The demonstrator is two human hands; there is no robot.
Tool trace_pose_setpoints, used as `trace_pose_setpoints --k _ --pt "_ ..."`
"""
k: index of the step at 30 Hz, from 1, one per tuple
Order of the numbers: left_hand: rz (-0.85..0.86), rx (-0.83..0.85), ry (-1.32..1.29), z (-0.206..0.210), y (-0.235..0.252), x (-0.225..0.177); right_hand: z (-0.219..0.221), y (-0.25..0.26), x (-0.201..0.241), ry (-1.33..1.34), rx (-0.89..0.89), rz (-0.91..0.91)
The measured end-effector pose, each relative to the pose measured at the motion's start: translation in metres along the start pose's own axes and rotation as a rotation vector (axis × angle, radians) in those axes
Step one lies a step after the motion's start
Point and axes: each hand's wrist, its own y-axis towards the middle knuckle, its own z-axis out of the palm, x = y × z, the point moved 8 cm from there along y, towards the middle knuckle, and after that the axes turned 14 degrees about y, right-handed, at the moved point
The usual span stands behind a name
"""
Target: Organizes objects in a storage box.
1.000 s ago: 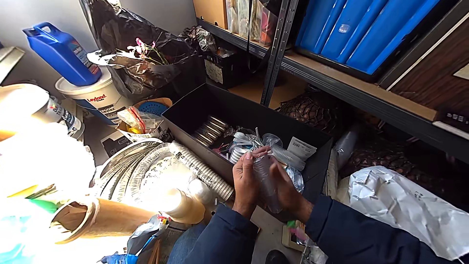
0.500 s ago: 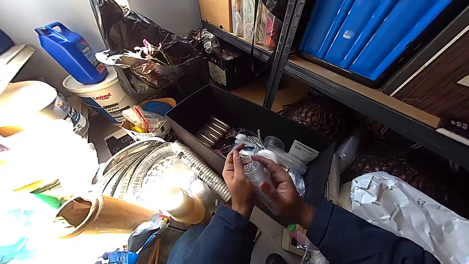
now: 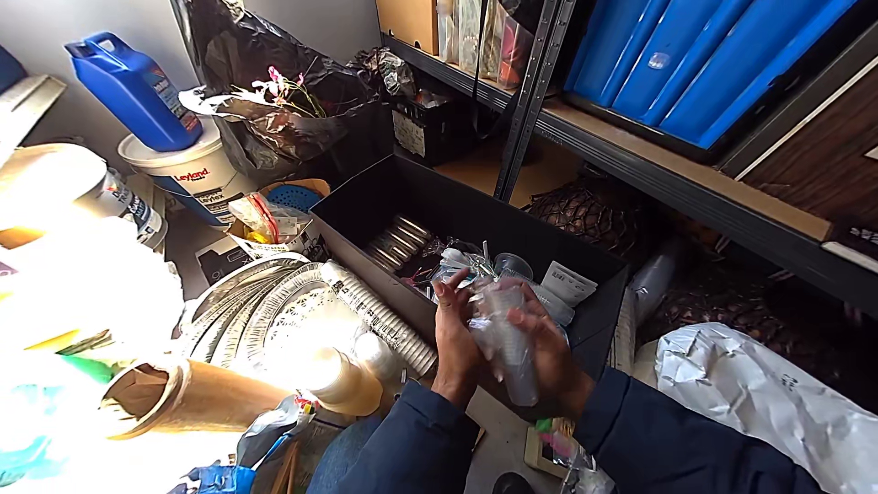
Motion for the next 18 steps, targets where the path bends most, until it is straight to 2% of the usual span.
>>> trace_pose_setpoints --k 2,4,5,6,8,11,15,18 --pt "0.054 0.142 0.053 0.007 -0.001 0.002 -0.011 0.004 0.003 0.13 -0.052 0.055" --pt "0.095 0.286 0.078 0.021 -0.007 0.001 -0.021 0.005 0.008 0.144 -0.147 0.003" --pt "0.096 0.301 0.091 0.025 -0.01 0.0 -0.024 0.005 0.011 0.123 -0.198 -0.037" --pt "0.096 0.268 0.115 0.026 -0.012 0.0 -0.027 0.004 0.014 0.101 -0.238 -0.072" --pt "0.126 0.099 0.131 0.02 -0.012 -0.002 -0.031 0.005 0.017 0.053 -0.272 -0.125" --pt "0.27 -0.127 0.18 0.006 -0.015 -0.01 -0.03 0.006 0.019 0.063 -0.259 -0.14" --pt "0.555 -0.266 0.219 0.003 -0.027 -0.021 -0.022 0.006 0.016 0.119 -0.262 -0.082" --pt "0.619 -0.33 0.311 -0.001 -0.027 -0.026 -0.018 0.003 0.013 0.147 -0.223 -0.061"
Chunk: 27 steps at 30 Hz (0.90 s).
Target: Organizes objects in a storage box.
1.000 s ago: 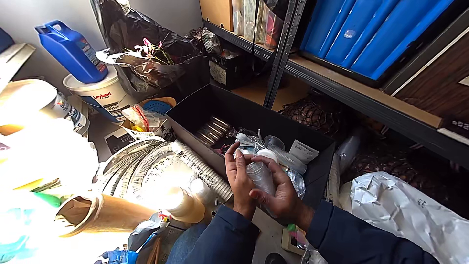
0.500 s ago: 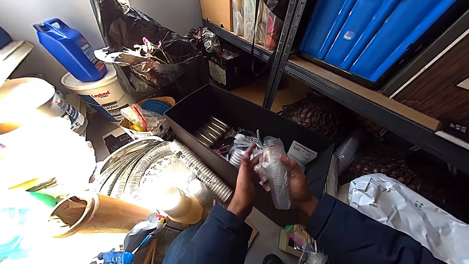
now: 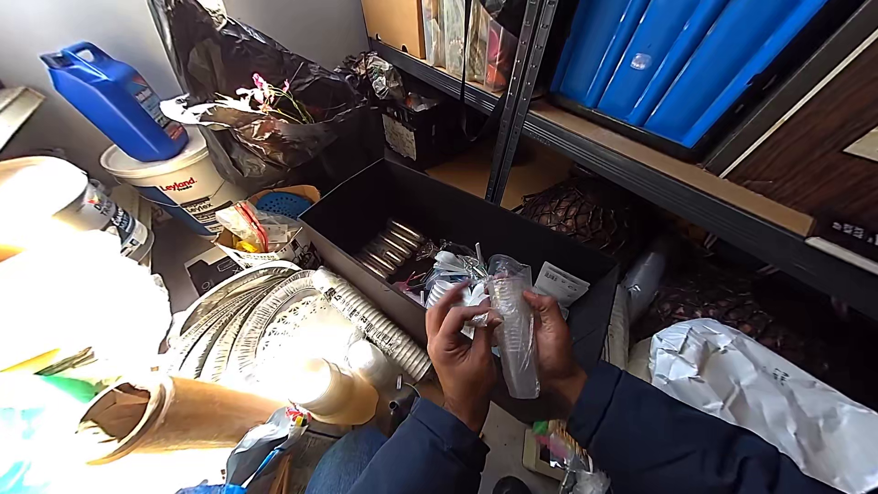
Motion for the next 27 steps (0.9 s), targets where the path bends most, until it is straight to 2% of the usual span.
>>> trace_pose_setpoints --k 4,7,12,17,20,23,24,27 --pt "0.034 0.09 -0.203 0.006 0.007 -0.007 0.011 -0.006 -0.001 -0.013 0.075 -0.003" --pt "0.096 -0.005 -0.234 -0.003 0.006 -0.01 0.007 -0.005 0.0 -0.157 0.074 -0.112" --pt "0.162 -0.112 -0.218 -0.019 0.013 -0.013 0.018 -0.005 0.006 -0.466 0.204 -0.258" --pt "0.118 -0.167 -0.154 -0.026 0.014 -0.013 0.033 -0.015 0.013 -0.577 0.256 -0.463" --pt "0.003 -0.139 -0.176 -0.023 0.016 -0.012 0.038 -0.018 0.017 -0.556 0.202 -0.482" --pt "-0.355 -0.043 -0.207 -0.017 0.022 0.007 0.035 -0.017 0.019 -0.542 0.217 -0.465" --pt "-0.407 -0.021 -0.175 -0.018 0.025 0.011 0.034 -0.015 0.018 -0.518 0.234 -0.419" --pt "-0.348 0.046 -0.109 -0.022 0.036 0.01 0.031 -0.01 0.012 -0.425 0.272 -0.246"
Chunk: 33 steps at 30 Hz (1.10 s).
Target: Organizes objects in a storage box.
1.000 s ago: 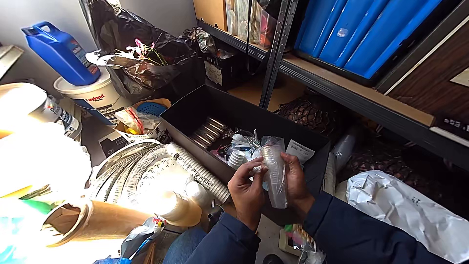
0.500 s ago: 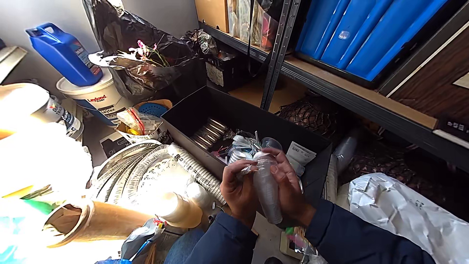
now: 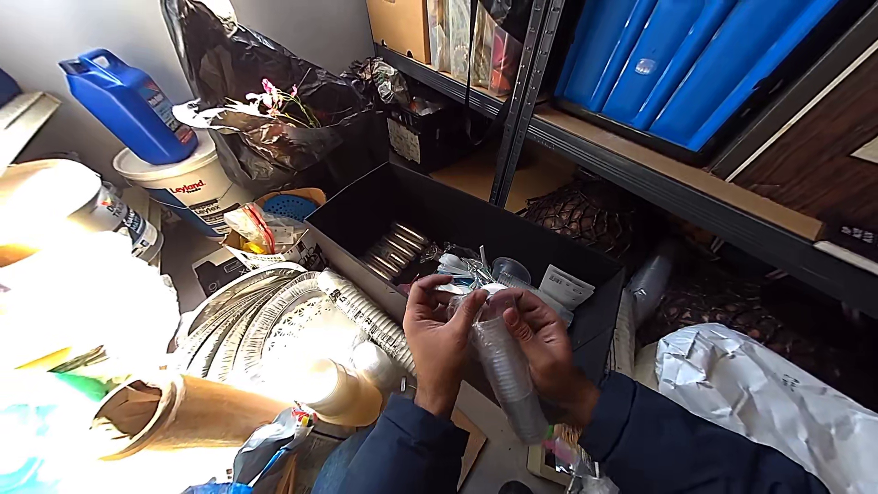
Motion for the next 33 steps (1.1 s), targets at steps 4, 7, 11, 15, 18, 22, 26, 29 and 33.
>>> trace_pose_setpoints --k 4,7,11,15,18,22,26,29,33 --pt "0.066 0.142 0.178 0.0 0.006 -0.006 -0.003 0.001 -0.003 0.012 0.072 0.012" --pt "0.244 0.312 0.452 0.005 0.004 -0.021 -0.008 0.003 -0.002 -0.033 0.051 -0.01" --pt "0.48 0.506 0.656 0.016 -0.004 -0.04 -0.014 0.008 0.008 -0.163 -0.006 -0.074" --pt "0.469 0.616 0.713 0.03 -0.018 -0.037 -0.01 0.004 0.012 -0.175 0.014 -0.128" --pt "0.313 0.588 0.607 0.031 -0.015 -0.025 -0.014 0.006 0.018 -0.195 0.013 -0.192" --pt "0.022 0.492 0.164 0.031 -0.017 -0.01 -0.017 0.008 0.032 -0.275 0.013 -0.235" --pt "0.075 0.39 0.02 0.034 -0.018 -0.014 -0.023 0.011 0.039 -0.278 0.032 -0.266" --pt "0.299 0.319 0.163 0.032 -0.02 -0.028 -0.025 0.013 0.034 -0.258 0.036 -0.246" --pt "0.408 0.28 0.274 0.03 -0.025 -0.041 -0.022 0.013 0.029 -0.233 0.04 -0.173"
